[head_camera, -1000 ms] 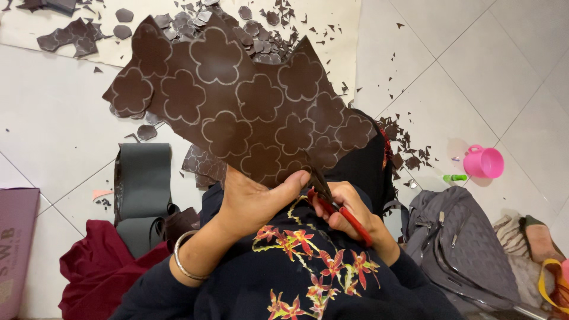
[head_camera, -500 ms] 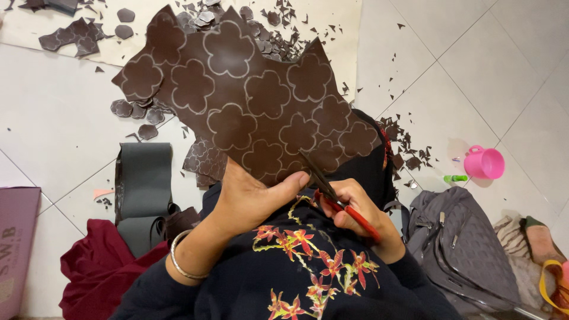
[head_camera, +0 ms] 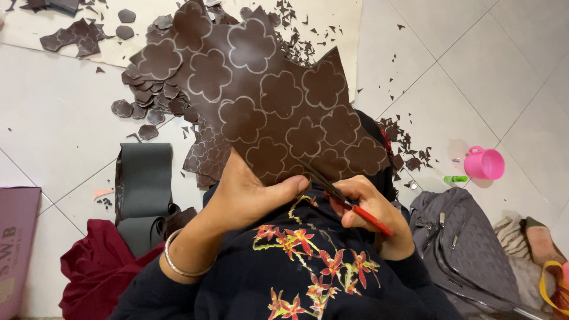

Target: The person sits on the floor and uses red-handled scissors to cut flower-shaped pieces from a brown patterned sheet. Cutouts accumulate on the floor as the person repeatedly trims shapes from the sheet.

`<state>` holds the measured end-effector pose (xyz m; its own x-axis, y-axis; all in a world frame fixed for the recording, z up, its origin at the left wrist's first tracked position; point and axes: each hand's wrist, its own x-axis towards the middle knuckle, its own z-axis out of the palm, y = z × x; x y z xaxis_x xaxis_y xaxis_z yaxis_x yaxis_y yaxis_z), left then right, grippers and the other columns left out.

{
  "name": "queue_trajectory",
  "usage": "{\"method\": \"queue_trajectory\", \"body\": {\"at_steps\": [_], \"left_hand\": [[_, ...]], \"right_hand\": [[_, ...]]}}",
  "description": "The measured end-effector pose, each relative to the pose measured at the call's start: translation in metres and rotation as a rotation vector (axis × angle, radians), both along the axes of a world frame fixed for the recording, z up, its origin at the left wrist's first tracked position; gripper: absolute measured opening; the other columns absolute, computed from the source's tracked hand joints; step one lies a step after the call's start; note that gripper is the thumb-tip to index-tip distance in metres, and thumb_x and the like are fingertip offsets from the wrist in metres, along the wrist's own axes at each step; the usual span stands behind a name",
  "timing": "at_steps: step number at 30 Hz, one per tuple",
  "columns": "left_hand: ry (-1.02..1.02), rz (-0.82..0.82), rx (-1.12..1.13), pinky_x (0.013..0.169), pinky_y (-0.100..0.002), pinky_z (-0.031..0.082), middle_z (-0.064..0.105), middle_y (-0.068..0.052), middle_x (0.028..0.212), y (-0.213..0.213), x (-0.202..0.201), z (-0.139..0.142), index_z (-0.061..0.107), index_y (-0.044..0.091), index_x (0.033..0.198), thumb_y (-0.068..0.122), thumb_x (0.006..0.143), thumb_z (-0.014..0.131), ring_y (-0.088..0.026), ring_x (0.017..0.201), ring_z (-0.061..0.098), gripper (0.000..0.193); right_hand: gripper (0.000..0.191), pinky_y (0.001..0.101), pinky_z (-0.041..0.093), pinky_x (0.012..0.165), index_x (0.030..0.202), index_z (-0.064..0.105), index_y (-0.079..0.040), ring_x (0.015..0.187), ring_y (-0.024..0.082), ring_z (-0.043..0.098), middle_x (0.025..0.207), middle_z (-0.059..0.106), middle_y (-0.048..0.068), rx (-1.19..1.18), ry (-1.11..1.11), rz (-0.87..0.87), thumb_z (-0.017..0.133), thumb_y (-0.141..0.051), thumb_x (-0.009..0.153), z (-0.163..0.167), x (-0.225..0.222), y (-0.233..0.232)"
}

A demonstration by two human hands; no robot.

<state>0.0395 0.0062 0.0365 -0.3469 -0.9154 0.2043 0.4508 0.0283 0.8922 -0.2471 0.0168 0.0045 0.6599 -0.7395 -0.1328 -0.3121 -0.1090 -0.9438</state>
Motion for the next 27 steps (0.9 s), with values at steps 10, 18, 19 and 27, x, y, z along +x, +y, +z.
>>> {"method": "queue_trajectory", "body": {"at_steps": [10,18,19,27], "left_hand": [[0.035,0.007,0.039,0.097,-0.032,0.054,0.061,-0.007,0.126,-0.004,0.003,-0.005,0.04,0.002,0.145,-0.006,0.091,0.072,-0.015,0.113,0.061,0.063],[0.064,0.015,-0.003,0.104,-0.031,0.053,0.059,-0.006,0.131,-0.004,0.005,-0.004,0.04,0.001,0.146,-0.007,0.094,0.069,-0.014,0.118,0.06,0.06],[0.06,0.012,-0.006,0.103,-0.031,0.053,0.06,-0.006,0.13,-0.004,0.004,-0.005,0.041,0.001,0.145,-0.007,0.095,0.069,-0.014,0.118,0.06,0.059],[0.054,-0.027,-0.018,0.107,-0.033,0.052,0.061,-0.008,0.132,-0.001,0.003,-0.01,0.046,-0.001,0.144,-0.009,0.098,0.069,-0.016,0.12,0.06,0.053]], "right_hand": [[0.08,0.0258,0.03,0.051,0.069,0.055,-0.008,0.058,0.007,0.043,0.062,0.047,-0.004,0.098,-0.001,-0.038,0.068,-0.086,0.073,0.002,-0.002,0.002],[0.086,0.0246,0.036,0.057,0.076,0.058,-0.009,0.062,0.008,0.051,0.071,0.055,-0.004,0.051,-0.063,0.058,0.051,-0.095,0.081,0.009,0.014,-0.002],[0.087,0.0246,0.038,0.058,0.077,0.058,-0.009,0.064,0.008,0.053,0.073,0.056,-0.004,0.044,-0.072,0.063,0.049,-0.095,0.082,0.01,0.015,-0.002],[0.083,0.0248,0.039,0.062,0.077,0.059,-0.008,0.067,0.01,0.052,0.073,0.056,-0.001,0.125,-0.12,0.021,0.057,-0.091,0.08,0.009,0.022,0.001]]}}
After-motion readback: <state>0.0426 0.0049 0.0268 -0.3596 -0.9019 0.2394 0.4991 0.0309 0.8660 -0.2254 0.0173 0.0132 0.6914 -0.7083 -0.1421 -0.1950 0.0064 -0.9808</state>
